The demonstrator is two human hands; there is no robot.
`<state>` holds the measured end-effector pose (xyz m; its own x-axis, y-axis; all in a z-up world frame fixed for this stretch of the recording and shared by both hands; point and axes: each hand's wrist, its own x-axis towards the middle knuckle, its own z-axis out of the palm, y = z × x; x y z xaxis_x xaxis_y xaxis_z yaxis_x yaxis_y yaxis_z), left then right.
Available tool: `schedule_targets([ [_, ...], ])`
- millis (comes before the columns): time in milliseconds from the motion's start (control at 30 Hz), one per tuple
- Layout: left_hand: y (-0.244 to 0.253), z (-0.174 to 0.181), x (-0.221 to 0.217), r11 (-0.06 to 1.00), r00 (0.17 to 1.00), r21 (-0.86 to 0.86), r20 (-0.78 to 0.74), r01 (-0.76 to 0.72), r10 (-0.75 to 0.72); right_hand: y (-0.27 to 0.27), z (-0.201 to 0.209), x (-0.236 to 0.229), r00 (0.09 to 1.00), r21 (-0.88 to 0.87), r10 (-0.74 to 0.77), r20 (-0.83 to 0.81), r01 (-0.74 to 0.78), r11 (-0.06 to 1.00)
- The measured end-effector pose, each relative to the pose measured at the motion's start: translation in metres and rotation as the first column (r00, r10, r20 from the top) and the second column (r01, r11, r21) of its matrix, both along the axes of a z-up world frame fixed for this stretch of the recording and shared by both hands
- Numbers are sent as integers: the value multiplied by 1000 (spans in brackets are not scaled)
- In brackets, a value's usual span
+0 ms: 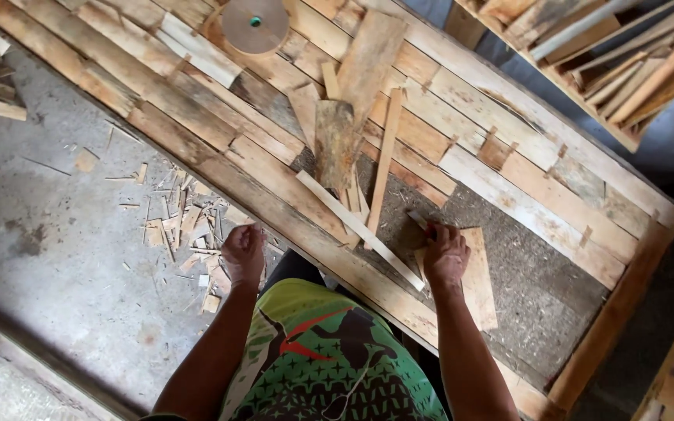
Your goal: Cutting and fitting small wooden strips to create a mosaic pattern on a larger panel.
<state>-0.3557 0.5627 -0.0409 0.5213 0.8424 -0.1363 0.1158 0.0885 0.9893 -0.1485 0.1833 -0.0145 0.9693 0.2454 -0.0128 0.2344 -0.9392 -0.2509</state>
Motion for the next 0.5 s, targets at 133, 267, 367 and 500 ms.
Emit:
schedule_targets([
  [133,46,4,42,997,999,51,9,-50,50,2,-2,1,999,7,-20,33,20,1000],
  [267,119,-10,115,999,998,12,55,-35,35,38,39,-10,986,129,-100,131,83,988],
  [367,183,-9,181,996,999,83,14,-40,39,79,75,-20,977,295,-163,135,117,948],
  [500,268,-6,271,957,981,274,-136,-100,141,144,92,-27,971,359,-228,70,189,914],
])
